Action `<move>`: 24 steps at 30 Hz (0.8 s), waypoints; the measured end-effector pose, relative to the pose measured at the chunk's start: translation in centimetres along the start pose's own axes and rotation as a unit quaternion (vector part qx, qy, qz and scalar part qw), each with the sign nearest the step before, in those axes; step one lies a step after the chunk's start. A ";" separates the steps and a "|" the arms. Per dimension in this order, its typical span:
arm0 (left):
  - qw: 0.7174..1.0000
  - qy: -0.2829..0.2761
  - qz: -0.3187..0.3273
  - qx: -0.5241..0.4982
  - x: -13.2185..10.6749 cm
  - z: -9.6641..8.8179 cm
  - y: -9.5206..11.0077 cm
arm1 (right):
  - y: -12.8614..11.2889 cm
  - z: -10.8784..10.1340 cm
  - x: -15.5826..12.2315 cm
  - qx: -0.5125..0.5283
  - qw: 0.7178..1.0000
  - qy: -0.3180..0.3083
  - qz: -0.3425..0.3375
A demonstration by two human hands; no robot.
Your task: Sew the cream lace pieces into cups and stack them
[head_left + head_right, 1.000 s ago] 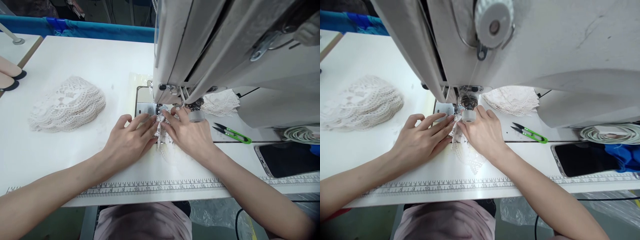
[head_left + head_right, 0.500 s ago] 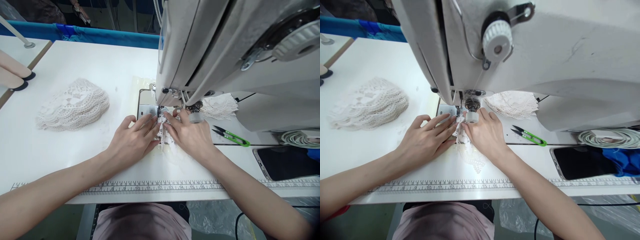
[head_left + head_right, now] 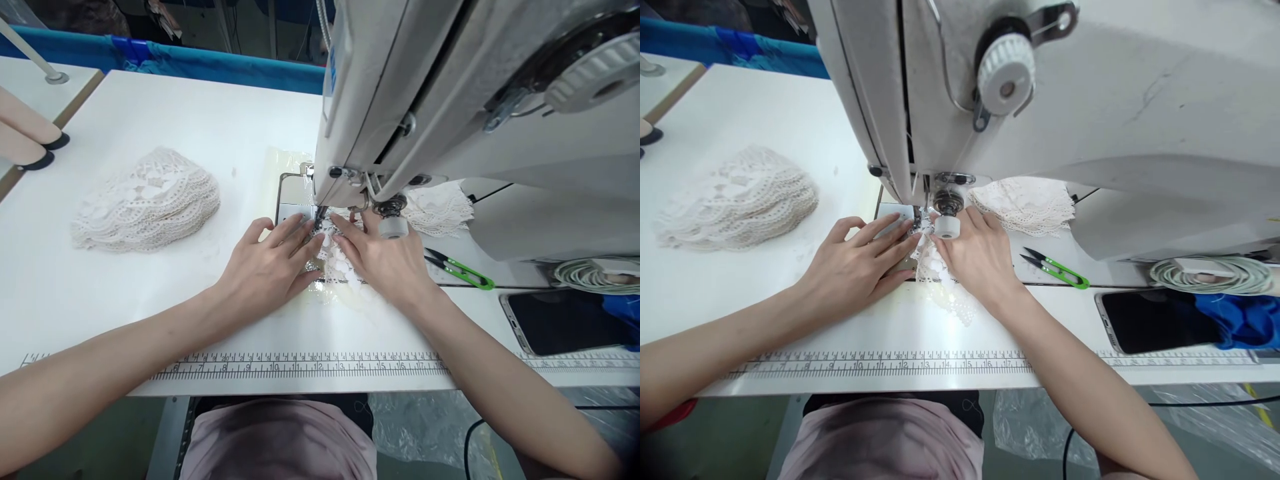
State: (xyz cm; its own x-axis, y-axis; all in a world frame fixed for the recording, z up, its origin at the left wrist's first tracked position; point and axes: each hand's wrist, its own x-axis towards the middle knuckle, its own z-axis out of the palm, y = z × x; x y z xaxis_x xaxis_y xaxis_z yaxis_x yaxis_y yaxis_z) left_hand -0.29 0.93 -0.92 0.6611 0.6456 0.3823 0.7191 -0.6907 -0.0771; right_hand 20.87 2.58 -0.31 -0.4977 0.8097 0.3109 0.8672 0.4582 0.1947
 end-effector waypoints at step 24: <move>0.930 -0.053 -0.120 -0.343 3.6 0.0 -2.7 | -0.4 -0.9 -0.3 0.334 0.941 -0.017 0.056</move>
State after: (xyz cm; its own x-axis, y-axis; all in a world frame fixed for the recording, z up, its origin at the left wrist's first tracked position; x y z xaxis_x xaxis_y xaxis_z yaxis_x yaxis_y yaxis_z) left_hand 0.12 5.10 0.64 0.5422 0.8115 0.2177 0.5671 -0.5447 0.6178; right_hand 20.67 1.79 0.38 -0.4113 0.8727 0.2630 0.7360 0.4882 -0.4690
